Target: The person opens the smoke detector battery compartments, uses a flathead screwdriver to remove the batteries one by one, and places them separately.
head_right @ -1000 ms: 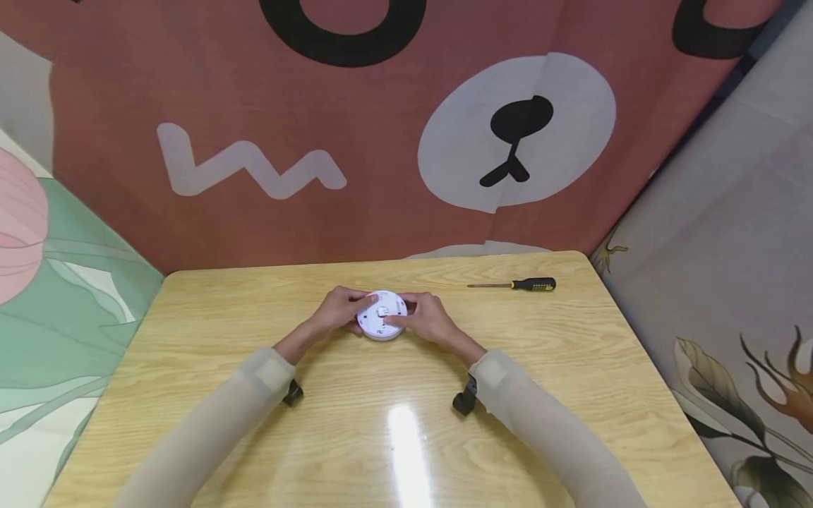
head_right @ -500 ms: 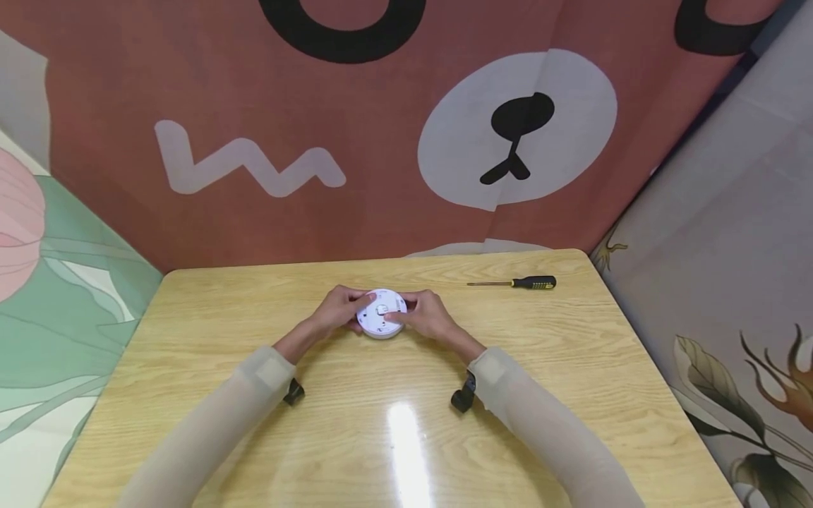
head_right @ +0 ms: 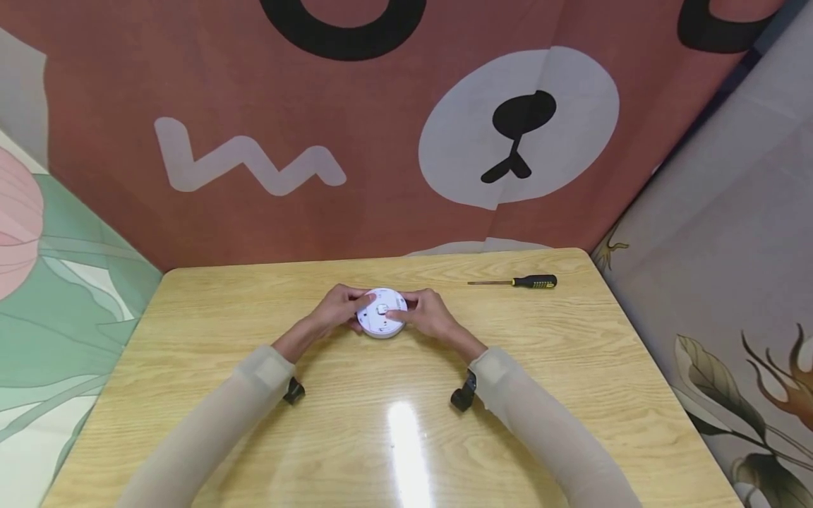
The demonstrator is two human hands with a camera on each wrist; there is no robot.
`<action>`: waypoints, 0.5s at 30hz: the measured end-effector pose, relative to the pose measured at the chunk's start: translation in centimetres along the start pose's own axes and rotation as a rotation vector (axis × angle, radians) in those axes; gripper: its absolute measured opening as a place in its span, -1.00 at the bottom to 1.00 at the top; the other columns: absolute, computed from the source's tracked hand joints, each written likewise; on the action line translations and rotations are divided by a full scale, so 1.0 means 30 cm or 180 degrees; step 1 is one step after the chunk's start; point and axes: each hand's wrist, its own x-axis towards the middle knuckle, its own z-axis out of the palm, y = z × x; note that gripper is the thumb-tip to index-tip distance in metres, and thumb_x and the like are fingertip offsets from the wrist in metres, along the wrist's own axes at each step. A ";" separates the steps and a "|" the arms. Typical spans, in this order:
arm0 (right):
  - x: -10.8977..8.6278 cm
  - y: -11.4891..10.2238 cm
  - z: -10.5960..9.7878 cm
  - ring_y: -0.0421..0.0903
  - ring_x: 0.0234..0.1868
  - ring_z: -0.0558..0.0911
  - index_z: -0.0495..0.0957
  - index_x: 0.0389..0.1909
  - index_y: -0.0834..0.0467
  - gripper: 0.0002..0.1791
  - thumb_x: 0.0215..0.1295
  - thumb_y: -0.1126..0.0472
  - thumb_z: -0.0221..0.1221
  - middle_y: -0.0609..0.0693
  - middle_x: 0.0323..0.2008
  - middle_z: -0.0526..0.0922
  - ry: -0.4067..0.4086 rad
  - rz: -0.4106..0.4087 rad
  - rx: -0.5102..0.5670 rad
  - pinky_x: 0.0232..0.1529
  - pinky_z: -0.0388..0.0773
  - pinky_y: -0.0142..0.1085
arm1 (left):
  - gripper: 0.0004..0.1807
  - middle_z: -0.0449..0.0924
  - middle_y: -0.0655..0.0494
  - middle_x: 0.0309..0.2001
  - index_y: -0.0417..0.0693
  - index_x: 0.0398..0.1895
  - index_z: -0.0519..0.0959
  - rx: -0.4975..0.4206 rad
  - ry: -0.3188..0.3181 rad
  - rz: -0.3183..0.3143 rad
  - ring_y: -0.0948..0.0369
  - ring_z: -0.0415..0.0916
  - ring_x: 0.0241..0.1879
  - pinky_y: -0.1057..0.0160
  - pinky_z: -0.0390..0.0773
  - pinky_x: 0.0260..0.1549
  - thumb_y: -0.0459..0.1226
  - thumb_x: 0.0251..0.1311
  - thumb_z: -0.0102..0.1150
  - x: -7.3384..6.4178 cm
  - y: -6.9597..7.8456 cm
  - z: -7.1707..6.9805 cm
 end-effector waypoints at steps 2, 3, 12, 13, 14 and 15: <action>0.002 -0.001 -0.004 -0.21 -0.30 0.63 0.66 0.26 0.25 -0.46 0.33 0.11 0.48 0.16 -0.02 0.82 -0.0007 -0.0009 -0.0014 -0.34 0.51 -0.42 | -0.61 0.71 -0.10 -0.33 -0.27 0.31 0.62 -0.0024 -0.0046 -0.0037 0.27 0.54 -0.67 0.35 0.63 -0.63 -0.27 0.56 0.19 0.001 0.001 -0.003; 0.003 -0.001 -0.006 -0.21 -0.31 0.63 0.67 0.26 0.25 -0.47 0.34 0.11 0.48 0.16 -0.02 0.82 -0.0003 -0.0018 -0.0024 -0.34 0.51 -0.42 | -0.61 0.71 -0.10 -0.30 -0.27 0.33 0.61 -0.0045 -0.0065 -0.0060 0.27 0.54 -0.66 0.36 0.63 -0.62 -0.28 0.56 0.19 0.000 0.002 -0.005; 0.010 0.000 -0.013 -0.21 -0.36 0.58 0.71 0.19 0.24 -0.52 0.33 0.11 0.48 0.17 0.00 0.81 0.0000 -0.0074 -0.0070 -0.36 0.46 -0.43 | -0.58 0.74 -0.26 -0.07 -0.26 0.38 0.56 -0.0190 -0.0119 -0.0159 0.26 0.55 -0.63 0.36 0.63 -0.59 -0.28 0.57 0.17 0.000 -0.003 -0.008; 0.011 -0.001 -0.014 -0.20 -0.33 0.59 0.71 0.20 0.24 -0.51 0.33 0.11 0.48 0.18 0.01 0.80 -0.0011 -0.0069 -0.0071 -0.34 0.47 -0.43 | -0.58 0.73 -0.28 -0.05 -0.27 0.38 0.56 -0.0201 -0.0108 -0.0162 0.26 0.54 -0.64 0.36 0.63 -0.59 -0.28 0.57 0.17 0.000 -0.004 -0.008; 0.013 -0.002 -0.015 -0.20 -0.31 0.60 0.71 0.20 0.24 -0.51 0.33 0.11 0.48 0.18 0.03 0.80 -0.0020 -0.0056 -0.0071 -0.31 0.48 -0.43 | -0.58 0.73 -0.30 -0.02 -0.27 0.38 0.55 -0.0199 -0.0097 -0.0161 0.26 0.54 -0.64 0.36 0.63 -0.60 -0.28 0.57 0.17 -0.001 -0.005 -0.007; 0.014 -0.002 -0.016 -0.21 -0.27 0.61 0.71 0.20 0.24 -0.51 0.33 0.10 0.48 0.17 0.04 0.79 -0.0027 -0.0040 -0.0079 -0.27 0.49 -0.44 | -0.57 0.72 -0.32 0.02 -0.28 0.39 0.55 -0.0204 -0.0091 -0.0160 0.26 0.54 -0.65 0.36 0.63 -0.60 -0.29 0.57 0.17 -0.002 -0.004 -0.007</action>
